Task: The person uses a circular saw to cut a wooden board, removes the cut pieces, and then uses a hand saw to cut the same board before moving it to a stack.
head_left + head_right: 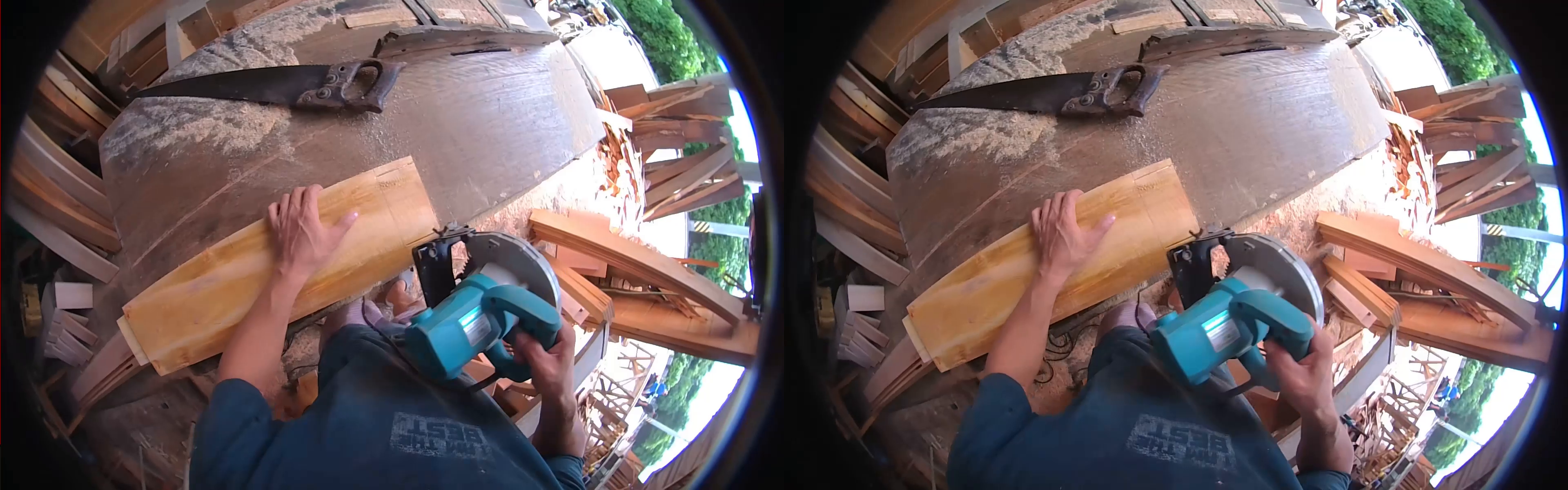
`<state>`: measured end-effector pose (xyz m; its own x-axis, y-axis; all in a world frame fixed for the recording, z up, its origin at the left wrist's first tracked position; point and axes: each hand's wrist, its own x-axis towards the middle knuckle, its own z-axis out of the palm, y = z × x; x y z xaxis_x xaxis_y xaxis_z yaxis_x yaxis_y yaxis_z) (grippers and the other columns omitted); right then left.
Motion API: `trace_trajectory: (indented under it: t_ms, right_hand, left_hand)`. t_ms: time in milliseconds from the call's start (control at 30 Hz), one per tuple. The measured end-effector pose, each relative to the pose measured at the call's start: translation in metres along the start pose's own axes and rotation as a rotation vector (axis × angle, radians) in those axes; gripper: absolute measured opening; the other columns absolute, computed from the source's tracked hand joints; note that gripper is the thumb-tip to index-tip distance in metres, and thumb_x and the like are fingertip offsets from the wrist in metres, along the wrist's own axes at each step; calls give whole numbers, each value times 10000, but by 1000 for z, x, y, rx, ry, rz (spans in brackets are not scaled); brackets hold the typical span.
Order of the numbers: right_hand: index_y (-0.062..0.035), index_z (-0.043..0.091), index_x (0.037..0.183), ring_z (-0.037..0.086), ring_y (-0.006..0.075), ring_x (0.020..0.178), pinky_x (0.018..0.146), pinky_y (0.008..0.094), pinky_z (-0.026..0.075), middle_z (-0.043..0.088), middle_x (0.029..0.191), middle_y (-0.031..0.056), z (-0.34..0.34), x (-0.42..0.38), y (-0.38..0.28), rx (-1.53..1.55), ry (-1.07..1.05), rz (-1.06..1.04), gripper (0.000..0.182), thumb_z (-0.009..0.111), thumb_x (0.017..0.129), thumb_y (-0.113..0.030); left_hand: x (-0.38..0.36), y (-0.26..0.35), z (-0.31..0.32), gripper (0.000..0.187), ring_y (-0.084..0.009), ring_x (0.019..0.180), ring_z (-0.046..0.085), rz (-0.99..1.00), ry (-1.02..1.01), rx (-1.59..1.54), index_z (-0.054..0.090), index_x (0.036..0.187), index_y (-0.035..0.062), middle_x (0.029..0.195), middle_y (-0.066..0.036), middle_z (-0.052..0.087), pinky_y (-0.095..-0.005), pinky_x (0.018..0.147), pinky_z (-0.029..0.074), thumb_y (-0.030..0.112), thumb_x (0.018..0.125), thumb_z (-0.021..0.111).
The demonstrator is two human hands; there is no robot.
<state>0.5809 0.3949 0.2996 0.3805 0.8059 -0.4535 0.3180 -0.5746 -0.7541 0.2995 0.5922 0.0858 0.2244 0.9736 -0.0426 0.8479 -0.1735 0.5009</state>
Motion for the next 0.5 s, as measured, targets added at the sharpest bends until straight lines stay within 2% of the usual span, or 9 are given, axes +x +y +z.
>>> trace_trajectory:
  t_ms: [67, 133, 200, 267, 500]
  right_hand:
    - [7, 639, 1131, 670, 139, 782, 721, 280, 525, 701, 871, 57, 34, -17, -7, -106, -18, -26, 318, 715, 832, -70]
    - [4, 632, 1168, 729, 205, 875, 781, 319, 555, 730, 961, 144, 59, -23, -7, -234, -96, -94, 396, 764, 810, -102]
    - [-3, 639, 1165, 739, 231, 874, 771, 331, 566, 729, 956, 147, 82, -29, -8, -248, -123, -138, 414, 789, 799, -124]
    - [-3, 647, 1147, 741, 233, 871, 764, 327, 569, 730, 934, 137, 97, -30, -19, -264, -145, -90, 425, 815, 781, -140]
    - [6, 672, 1039, 729, 213, 768, 694, 307, 555, 717, 849, 134, 118, -29, -37, -339, -140, 18, 339, 824, 769, -132]
  left_hand:
    - [-6, -5, 3, 919, -318, 1192, 506, 79, 59, 14, 519, 1359, 30, 1228, -150, 589, -498, 1029, 307, 699, 755, 699]
    - [-10, -10, 1, 1016, -318, 1196, 503, 156, 57, 45, 482, 1407, 33, 1261, -153, 572, -497, 1034, 303, 765, 728, 668]
    - [-11, -16, 0, 1103, -318, 1203, 499, 218, 56, 61, 445, 1450, 35, 1298, -156, 553, -497, 1039, 299, 822, 700, 635]
    - [-12, -24, 1, 1181, -320, 1215, 492, 268, 47, 63, 409, 1487, 37, 1341, -157, 531, -496, 1045, 295, 871, 673, 601]
    - [-11, -36, -4, 1273, -305, 1255, 444, 356, -25, 30, 370, 1510, 30, 1395, -138, 475, -494, 1043, 294, 893, 606, 612]
